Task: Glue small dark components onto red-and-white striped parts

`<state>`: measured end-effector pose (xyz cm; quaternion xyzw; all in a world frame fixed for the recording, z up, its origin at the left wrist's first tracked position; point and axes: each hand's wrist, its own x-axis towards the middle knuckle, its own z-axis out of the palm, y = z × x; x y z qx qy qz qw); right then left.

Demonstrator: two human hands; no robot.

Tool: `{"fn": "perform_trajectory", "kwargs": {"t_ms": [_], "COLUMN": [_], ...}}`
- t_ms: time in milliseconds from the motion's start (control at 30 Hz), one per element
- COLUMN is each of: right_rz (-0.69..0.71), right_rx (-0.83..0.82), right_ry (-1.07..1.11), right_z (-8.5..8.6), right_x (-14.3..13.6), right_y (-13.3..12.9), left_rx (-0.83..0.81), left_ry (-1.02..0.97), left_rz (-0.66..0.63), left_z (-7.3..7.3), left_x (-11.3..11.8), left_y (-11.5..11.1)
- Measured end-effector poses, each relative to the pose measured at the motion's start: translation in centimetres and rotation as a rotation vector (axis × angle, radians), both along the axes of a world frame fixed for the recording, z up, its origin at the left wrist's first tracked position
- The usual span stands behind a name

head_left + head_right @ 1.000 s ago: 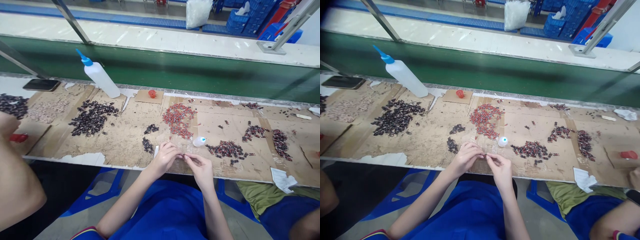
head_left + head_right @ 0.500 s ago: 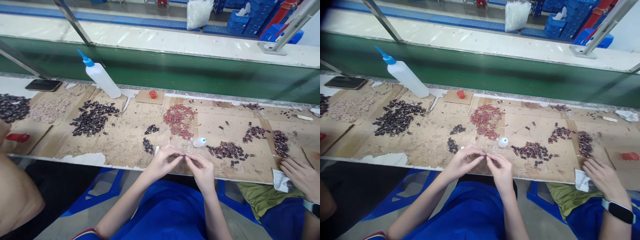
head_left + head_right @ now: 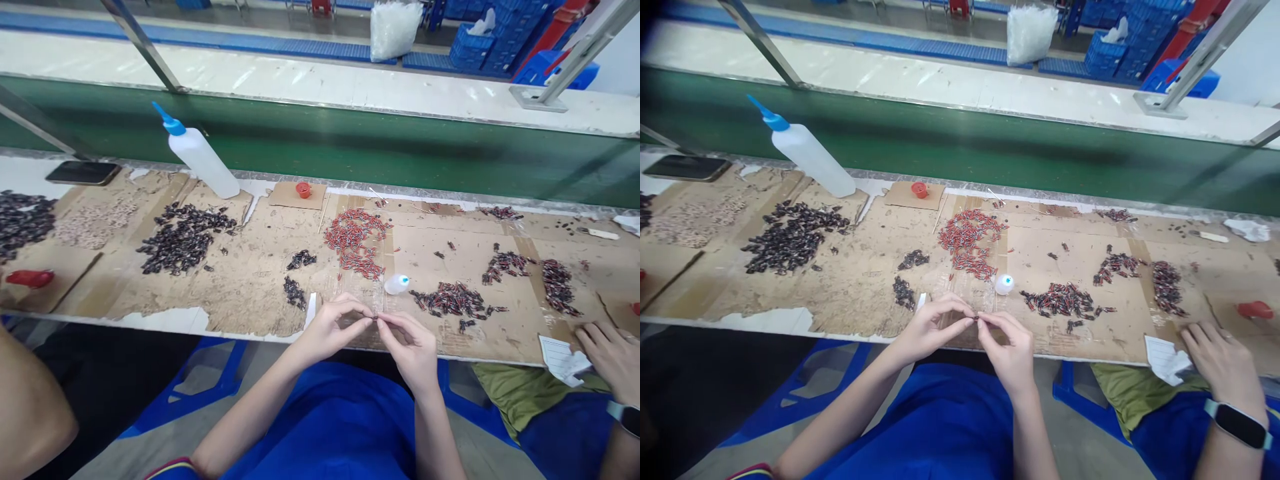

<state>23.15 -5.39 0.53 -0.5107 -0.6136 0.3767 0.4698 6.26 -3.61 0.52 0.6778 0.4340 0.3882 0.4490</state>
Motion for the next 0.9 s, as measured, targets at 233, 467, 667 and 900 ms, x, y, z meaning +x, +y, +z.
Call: {"fn": "perform_trajectory", "kwargs": {"t_ms": [233,467,667,900], "right_rz": [-0.476,-0.319,-0.231,-0.249], "right_rx": [0.070,0.198,0.153,-0.094], "right_ry": [-0.132,-0.413,-0.406,-0.073], "right_z": [-1.2,-2.6,-3.6,-4.1], "right_x": [4.8,3.7,1.7,1.5], "right_y": [1.0,3.1,4.5,3.9], "left_rx": [0.158,0.157,0.184,0.274], "left_ry": [0.290,0.558,0.767,0.835], "left_rz": [0.229,0.308,0.357,0.217], "left_z": [-1.6,-2.6,-1.6,-2.0], "left_x": [-2.8,-6.9,-10.2,-10.7], "left_y": [1.9,2.2,0.5,-0.2]}}
